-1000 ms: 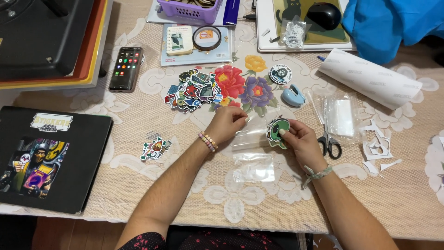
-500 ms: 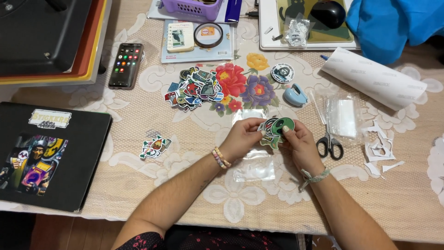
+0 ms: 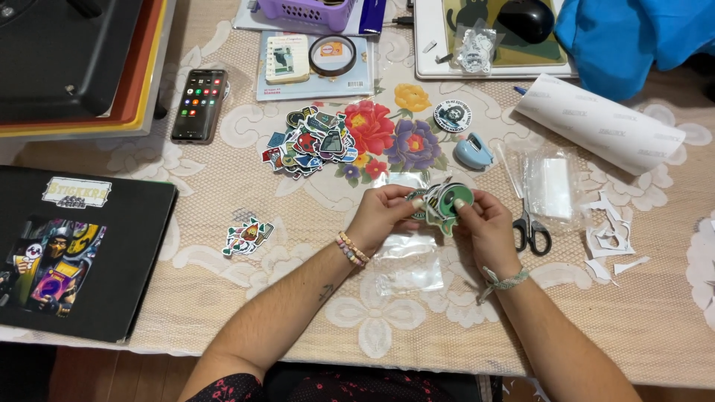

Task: Sorting various stickers from a pile into groups and placing some into small plastic bags.

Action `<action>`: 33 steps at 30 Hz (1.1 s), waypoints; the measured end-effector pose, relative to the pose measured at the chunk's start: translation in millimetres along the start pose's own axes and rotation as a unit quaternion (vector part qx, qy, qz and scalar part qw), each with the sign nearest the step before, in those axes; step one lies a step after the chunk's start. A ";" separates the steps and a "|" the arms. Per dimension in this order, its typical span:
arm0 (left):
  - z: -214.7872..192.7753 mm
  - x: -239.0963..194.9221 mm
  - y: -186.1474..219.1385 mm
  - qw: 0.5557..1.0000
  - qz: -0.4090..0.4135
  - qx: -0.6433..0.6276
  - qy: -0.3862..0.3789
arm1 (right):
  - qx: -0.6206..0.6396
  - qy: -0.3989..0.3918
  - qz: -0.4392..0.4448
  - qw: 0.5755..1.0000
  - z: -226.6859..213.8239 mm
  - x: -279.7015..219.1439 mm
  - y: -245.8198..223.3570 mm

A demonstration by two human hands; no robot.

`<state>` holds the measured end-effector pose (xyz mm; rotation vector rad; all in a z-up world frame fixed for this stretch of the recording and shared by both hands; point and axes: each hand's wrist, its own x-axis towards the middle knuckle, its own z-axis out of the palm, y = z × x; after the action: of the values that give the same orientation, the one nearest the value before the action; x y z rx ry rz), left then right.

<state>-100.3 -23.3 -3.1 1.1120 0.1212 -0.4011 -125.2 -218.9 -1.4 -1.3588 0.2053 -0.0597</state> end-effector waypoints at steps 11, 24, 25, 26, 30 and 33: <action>-4.1 5.9 -5.8 1.000 0.003 -0.009 -0.003 | -0.043 0.007 -0.038 0.998 -4.8 2.5 6.4; 21.1 -26.2 25.5 0.997 0.068 0.040 -0.008 | -0.098 -0.026 -0.068 0.993 19.5 -11.2 -9.5; 22.1 -32.4 50.4 0.997 0.069 0.040 -0.011 | -0.098 -0.024 -0.070 0.992 14.9 -7.7 -7.7; 23.1 -38.5 75.3 0.985 0.121 0.109 0.050 | -0.094 -0.024 -0.076 0.992 10.3 -4.0 -5.9; -52.8 0.8 126.8 0.908 0.235 0.294 0.183 | -0.108 -0.017 -0.069 0.992 7.1 -5.5 -10.2; -128.4 46.0 136.2 0.785 0.229 0.503 0.280 | -0.117 -0.021 -0.072 0.990 7.0 -3.0 -8.5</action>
<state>6.2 131.0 41.6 2.2462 0.1555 0.4009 -126.3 -213.5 8.5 -1.6056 0.0792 -0.1302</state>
